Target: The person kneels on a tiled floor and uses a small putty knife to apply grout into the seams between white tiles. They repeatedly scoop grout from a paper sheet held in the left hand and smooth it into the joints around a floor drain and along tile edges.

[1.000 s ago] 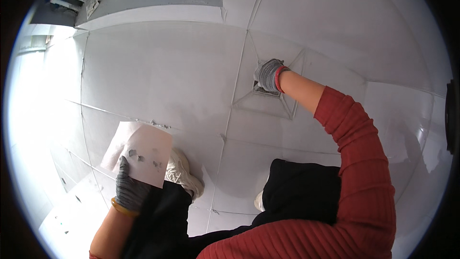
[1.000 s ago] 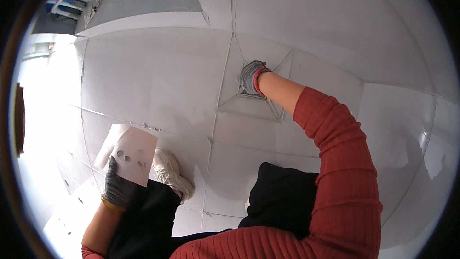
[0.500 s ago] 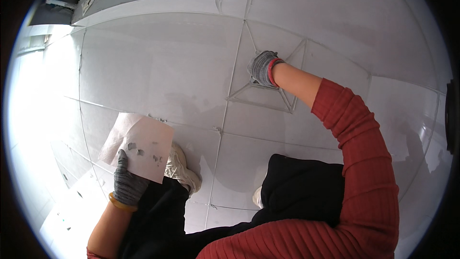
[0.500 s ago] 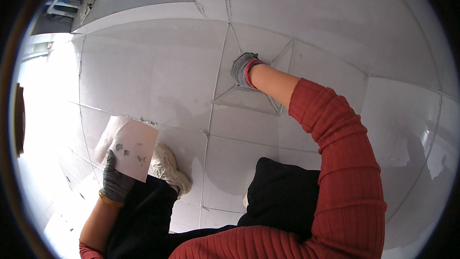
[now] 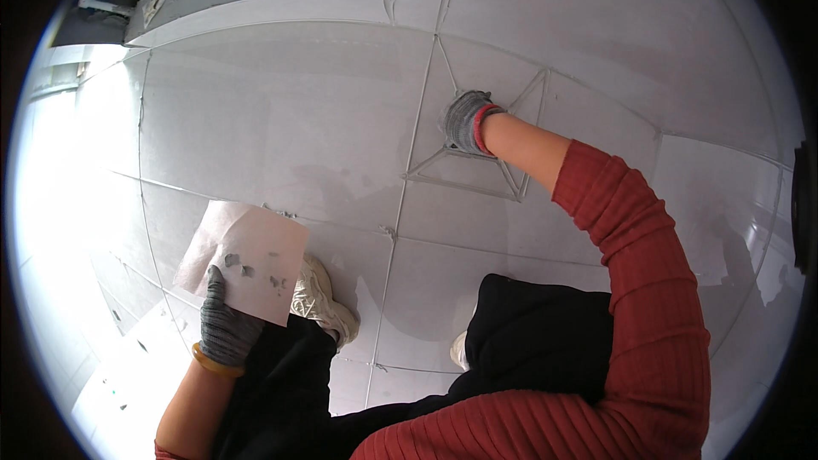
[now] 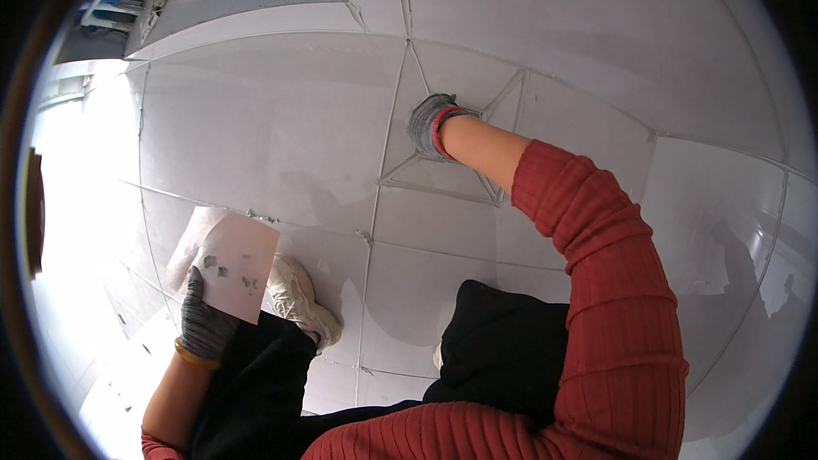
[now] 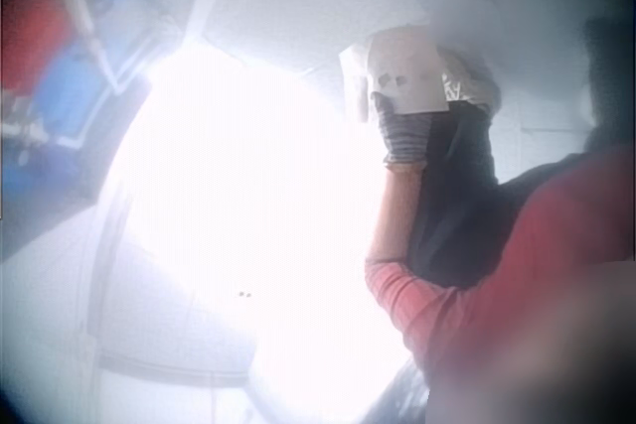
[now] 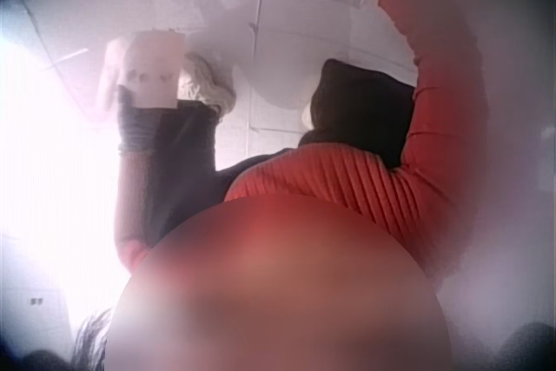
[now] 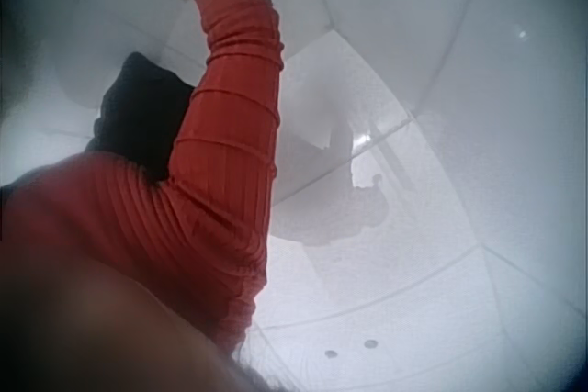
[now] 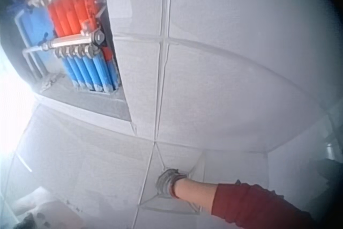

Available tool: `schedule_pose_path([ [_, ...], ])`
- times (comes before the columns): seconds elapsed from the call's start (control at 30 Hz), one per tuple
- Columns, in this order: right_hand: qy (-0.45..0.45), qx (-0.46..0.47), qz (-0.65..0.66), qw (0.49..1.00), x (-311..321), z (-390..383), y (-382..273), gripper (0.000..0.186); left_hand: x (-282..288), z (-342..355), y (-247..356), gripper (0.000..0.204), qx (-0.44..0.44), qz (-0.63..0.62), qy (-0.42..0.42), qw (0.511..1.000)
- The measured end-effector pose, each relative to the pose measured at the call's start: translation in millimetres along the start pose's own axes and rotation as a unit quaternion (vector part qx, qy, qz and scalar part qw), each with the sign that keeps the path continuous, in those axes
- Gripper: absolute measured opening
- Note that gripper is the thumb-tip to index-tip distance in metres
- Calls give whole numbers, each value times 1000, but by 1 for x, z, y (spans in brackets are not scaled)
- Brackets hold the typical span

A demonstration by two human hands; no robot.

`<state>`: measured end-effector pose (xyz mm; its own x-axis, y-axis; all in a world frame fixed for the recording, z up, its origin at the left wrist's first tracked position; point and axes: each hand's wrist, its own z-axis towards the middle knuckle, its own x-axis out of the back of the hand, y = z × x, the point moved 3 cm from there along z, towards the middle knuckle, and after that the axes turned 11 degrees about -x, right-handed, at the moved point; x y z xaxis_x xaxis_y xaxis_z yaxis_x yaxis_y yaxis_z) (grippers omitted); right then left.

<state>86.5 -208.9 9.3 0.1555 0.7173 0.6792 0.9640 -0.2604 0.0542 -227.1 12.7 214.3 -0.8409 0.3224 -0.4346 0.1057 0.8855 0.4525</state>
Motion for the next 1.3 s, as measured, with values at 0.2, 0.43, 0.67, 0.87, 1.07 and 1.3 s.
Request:
schedule_pose_path([
  [0.2,-3,-35,6,999,12,-5,1,19,1,1,2,54,-3,7,-15,1000],
  [0.43,5,-57,28,998,24,-8,7,16,0,2,2,55,-9,11,9,1000],
  [0.67,33,-69,-2,997,26,-3,23,17,-3,3,2,59,-12,6,13,1000],
  [0.87,37,-103,6,994,30,-2,32,16,-3,4,2,58,-28,7,1,1000],
  [1.07,57,-60,7,997,29,-7,31,15,-1,2,2,58,-13,-7,13,1000],
  [1.3,31,12,-11,999,23,-11,6,14,2,3,3,57,-6,-13,3,1000],
])
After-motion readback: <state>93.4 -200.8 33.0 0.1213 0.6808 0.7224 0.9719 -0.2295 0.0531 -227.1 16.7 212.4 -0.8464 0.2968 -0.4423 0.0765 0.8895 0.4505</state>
